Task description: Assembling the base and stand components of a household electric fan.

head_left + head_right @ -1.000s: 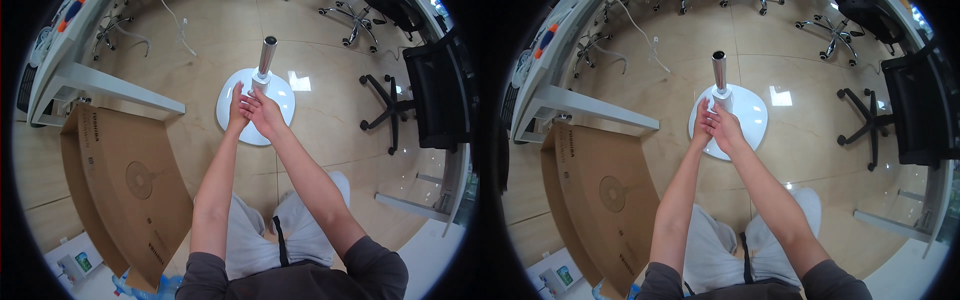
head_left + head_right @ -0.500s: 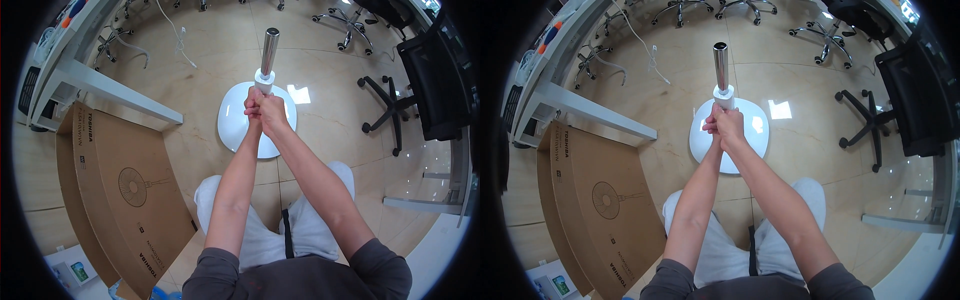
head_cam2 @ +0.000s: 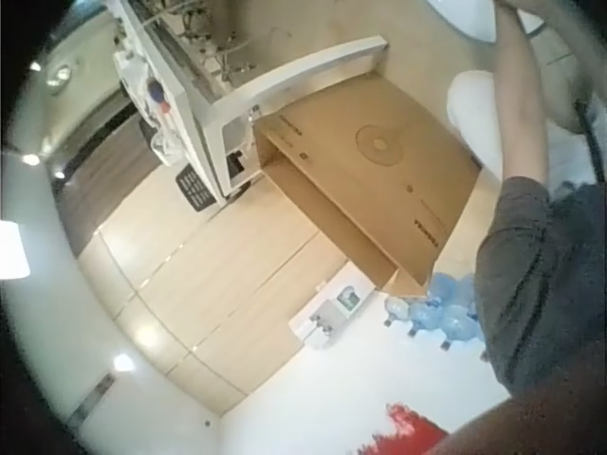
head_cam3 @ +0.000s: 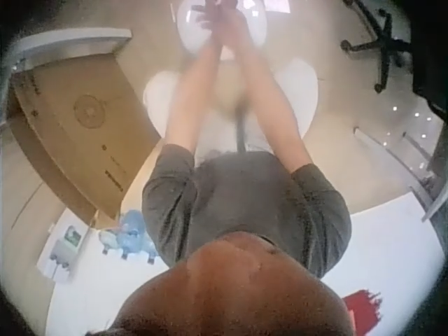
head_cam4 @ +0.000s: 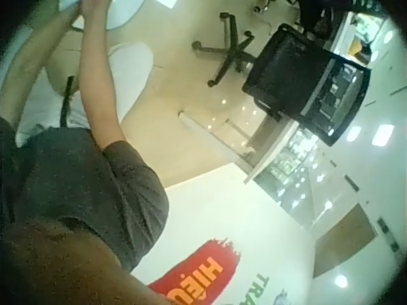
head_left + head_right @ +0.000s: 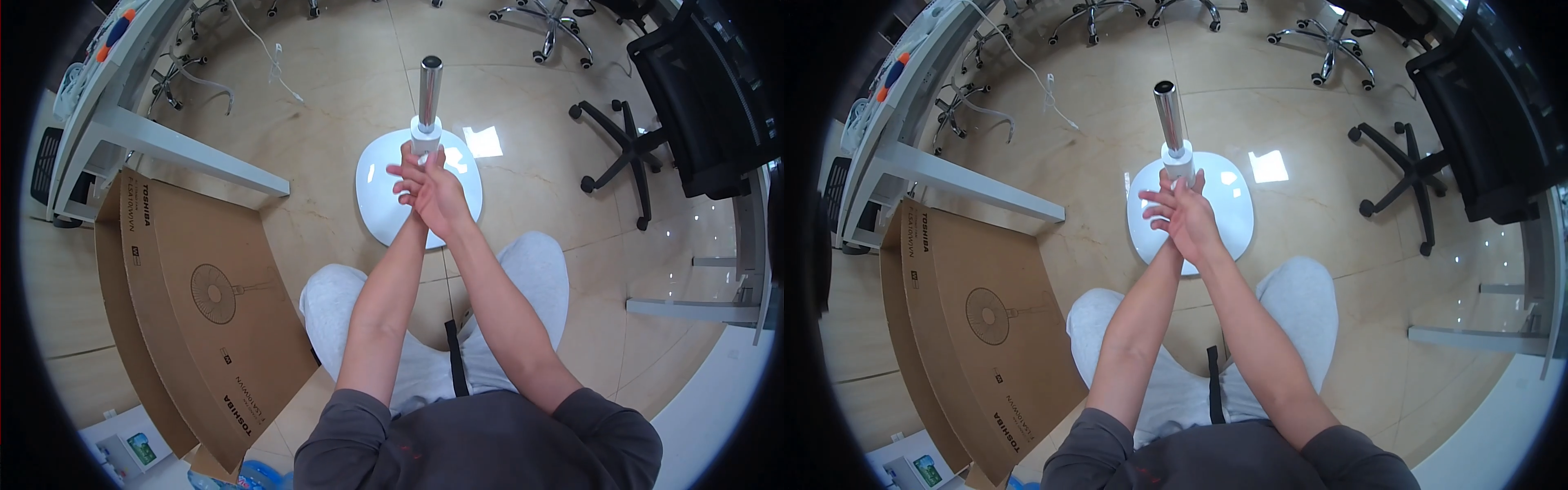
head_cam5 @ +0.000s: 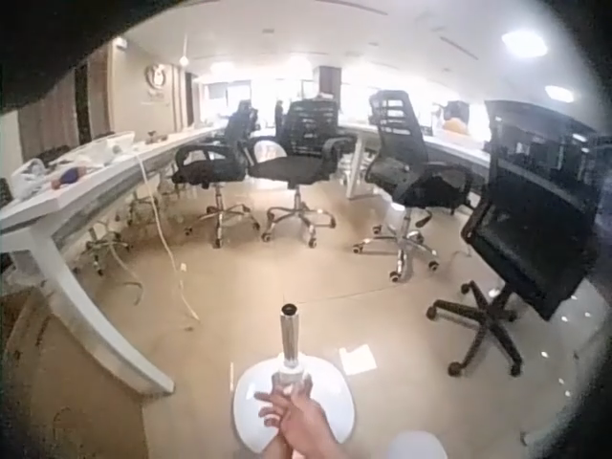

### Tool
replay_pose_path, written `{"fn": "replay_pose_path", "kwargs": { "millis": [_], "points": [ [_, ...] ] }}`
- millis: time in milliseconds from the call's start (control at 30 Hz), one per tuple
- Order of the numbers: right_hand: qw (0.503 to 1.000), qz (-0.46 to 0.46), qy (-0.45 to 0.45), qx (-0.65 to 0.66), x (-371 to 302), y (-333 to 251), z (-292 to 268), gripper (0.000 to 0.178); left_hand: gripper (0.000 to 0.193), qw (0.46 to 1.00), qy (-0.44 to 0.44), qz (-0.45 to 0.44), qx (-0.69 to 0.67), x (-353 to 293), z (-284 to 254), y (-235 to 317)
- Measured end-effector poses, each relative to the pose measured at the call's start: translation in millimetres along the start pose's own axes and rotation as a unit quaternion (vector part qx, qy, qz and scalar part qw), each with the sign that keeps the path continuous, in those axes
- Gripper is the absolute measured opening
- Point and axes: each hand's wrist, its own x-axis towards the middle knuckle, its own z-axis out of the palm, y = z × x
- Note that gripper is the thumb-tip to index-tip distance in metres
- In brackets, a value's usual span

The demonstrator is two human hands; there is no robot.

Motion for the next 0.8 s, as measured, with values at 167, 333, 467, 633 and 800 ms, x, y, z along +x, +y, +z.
{"fn": "replay_pose_path", "kwargs": {
  "millis": [167,333,467,633,800],
  "points": [
    [0.986,-0.011,0.068,0.152,11.0,3.1,6.2,0.042,0.034,0.999,-0.014,-0.02,-0.037,-3.9,-8.2,15.9],
    [0.972,-0.071,0.204,-0.092,12.3,1.5,17.2,0.032,0.032,0.996,-0.024,-0.04,-0.075,-3.7,-12.6,32.1],
    [0.912,-0.131,0.228,-0.315,8.8,0.7,18.3,0.027,0.03,0.989,-0.035,-0.076,-0.124,2.9,-16.3,43.0],
    [0.706,-0.28,0.311,-0.572,7.4,6.7,15.7,0.03,0.027,0.981,-0.076,-0.081,-0.16,1.4,-18.0,39.2],
    [0.974,-0.071,0.171,-0.127,4.8,-7.3,5.9,0.033,0.027,0.978,-0.091,-0.06,-0.177,12.1,-17.2,19.2]
  ]
}}
